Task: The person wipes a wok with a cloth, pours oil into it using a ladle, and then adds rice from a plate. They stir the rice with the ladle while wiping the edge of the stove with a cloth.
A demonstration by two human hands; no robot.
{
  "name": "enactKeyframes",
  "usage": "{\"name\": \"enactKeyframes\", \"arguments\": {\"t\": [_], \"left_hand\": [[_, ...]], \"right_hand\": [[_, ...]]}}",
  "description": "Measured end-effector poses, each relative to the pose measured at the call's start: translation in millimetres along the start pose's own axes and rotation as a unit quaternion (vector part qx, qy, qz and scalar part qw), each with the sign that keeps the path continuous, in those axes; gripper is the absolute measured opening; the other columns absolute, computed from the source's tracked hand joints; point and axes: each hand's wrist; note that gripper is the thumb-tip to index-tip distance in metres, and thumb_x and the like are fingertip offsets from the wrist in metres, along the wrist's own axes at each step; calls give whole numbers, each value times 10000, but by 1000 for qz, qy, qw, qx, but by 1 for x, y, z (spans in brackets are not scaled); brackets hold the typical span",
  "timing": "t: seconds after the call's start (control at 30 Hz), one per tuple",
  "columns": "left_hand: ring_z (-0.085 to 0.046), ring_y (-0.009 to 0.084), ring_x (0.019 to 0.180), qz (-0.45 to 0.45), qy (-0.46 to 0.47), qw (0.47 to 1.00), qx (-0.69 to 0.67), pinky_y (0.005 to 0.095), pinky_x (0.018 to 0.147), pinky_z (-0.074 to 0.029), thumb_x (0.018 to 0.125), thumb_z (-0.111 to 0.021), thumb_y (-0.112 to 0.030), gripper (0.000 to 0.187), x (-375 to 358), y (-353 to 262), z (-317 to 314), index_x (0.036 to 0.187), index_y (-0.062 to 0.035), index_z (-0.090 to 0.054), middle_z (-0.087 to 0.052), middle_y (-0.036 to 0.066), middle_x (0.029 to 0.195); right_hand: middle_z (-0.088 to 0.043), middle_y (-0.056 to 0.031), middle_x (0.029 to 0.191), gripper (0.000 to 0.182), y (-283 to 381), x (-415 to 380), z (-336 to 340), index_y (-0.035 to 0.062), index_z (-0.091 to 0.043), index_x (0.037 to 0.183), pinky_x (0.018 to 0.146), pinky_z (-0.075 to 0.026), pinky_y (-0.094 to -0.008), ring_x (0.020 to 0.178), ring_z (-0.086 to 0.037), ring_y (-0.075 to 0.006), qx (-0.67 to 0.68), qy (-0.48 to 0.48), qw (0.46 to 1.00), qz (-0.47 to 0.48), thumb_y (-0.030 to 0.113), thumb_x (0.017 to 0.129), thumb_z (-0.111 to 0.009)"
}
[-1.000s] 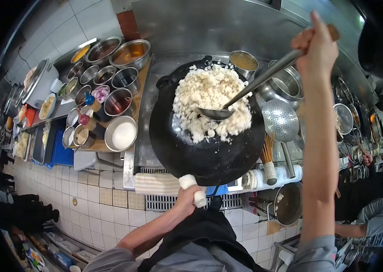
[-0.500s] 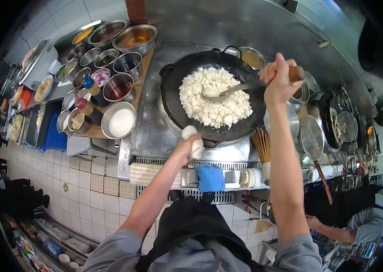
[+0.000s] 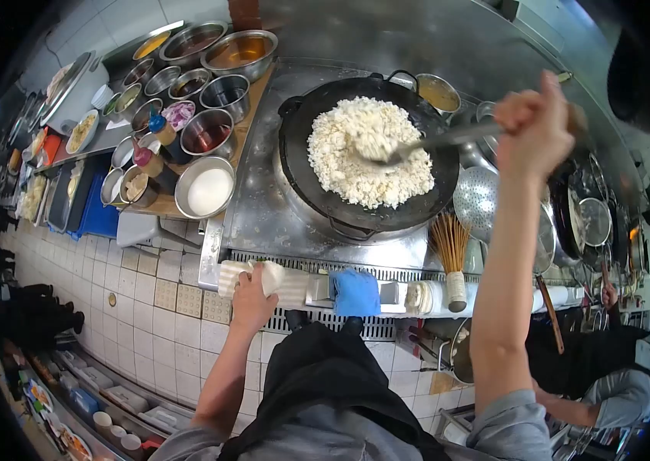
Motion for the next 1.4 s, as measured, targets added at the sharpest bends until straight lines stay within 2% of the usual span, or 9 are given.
{"name": "enactKeyframes", "arguments": {"t": [0.2,0.5,0.57,0.73,0.83,1.0,1.17,1.27,1.4], "left_hand": [[-426,464,1101,-7,-66,998,14,488,933,-380,692,-689,-151,835,-22,-11,10,1404,-99,-256,-325,316,1307],[-355,463,1169,-7,-136,989,-55,481,1009,-295,719,-661,-84,686,-98,28,17,1324,5,-350,-313,307,1325],[-353,469,1172,26,-97,991,-83,491,1009,-294,725,-652,-78,649,-111,37,2,1301,16,-369,-323,317,1313],[-358,475,1180,58,-25,996,-69,494,1003,-309,713,-661,-88,628,-135,46,-23,1274,15,-398,-334,330,1307],[-371,479,1178,63,-10,995,-82,488,1003,-320,698,-676,-102,622,-140,51,-40,1255,8,-422,-354,331,1299],[-394,485,1148,93,37,992,-77,495,984,-340,685,-686,-131,616,-165,73,-69,1233,18,-447,-390,326,1263],[-472,438,1096,138,72,982,-110,455,942,-401,666,-709,-187,600,-189,122,-125,1189,16,-497,-483,306,1165],[-526,407,1043,207,96,964,-135,430,904,-437,651,-729,-211,599,-211,157,-151,1165,15,-520,-544,283,1097],[-578,378,992,290,158,936,-120,416,859,-470,636,-749,-246,593,-241,179,-171,1136,4,-551,-605,257,1017]], "right_hand": [[-450,51,557,326,-83,-65,-2,89,-430,578,439,-272,-200,499,-391,-26,-102,27,982,157,72,789,-678],[-416,16,480,296,-19,-66,10,90,-428,608,376,-267,-219,379,-362,-52,-29,111,992,54,109,819,-634],[-428,6,482,305,-37,-56,-5,91,-407,600,376,-300,-231,388,-389,-61,-45,56,996,61,74,817,-621],[-470,-10,501,270,0,-63,-46,61,-442,598,395,-336,-252,421,-444,-74,59,281,957,45,80,817,-599],[-456,39,515,249,-36,-58,-44,48,-504,576,422,-295,-252,463,-402,-50,-208,340,917,32,86,789,-628],[-435,53,510,270,-2,-54,-65,42,-495,556,447,-271,-236,467,-361,-40,-60,295,953,31,98,764,-656],[-477,26,523,257,-47,-41,-61,47,-495,567,418,-295,-217,492,-430,-41,-205,388,898,25,121,775,-627],[-332,21,458,256,-11,-25,-95,58,-426,590,404,-294,-252,372,-313,-80,-88,253,963,-30,57,820,-538],[-354,-7,463,267,-58,-42,-68,66,-390,595,395,-282,-268,374,-325,-98,-83,339,937,12,39,820,-530]]}}
Point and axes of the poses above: each hand's wrist, its own x-axis towards the middle knuckle, its own z-axis out of the back of the hand, y = z × x
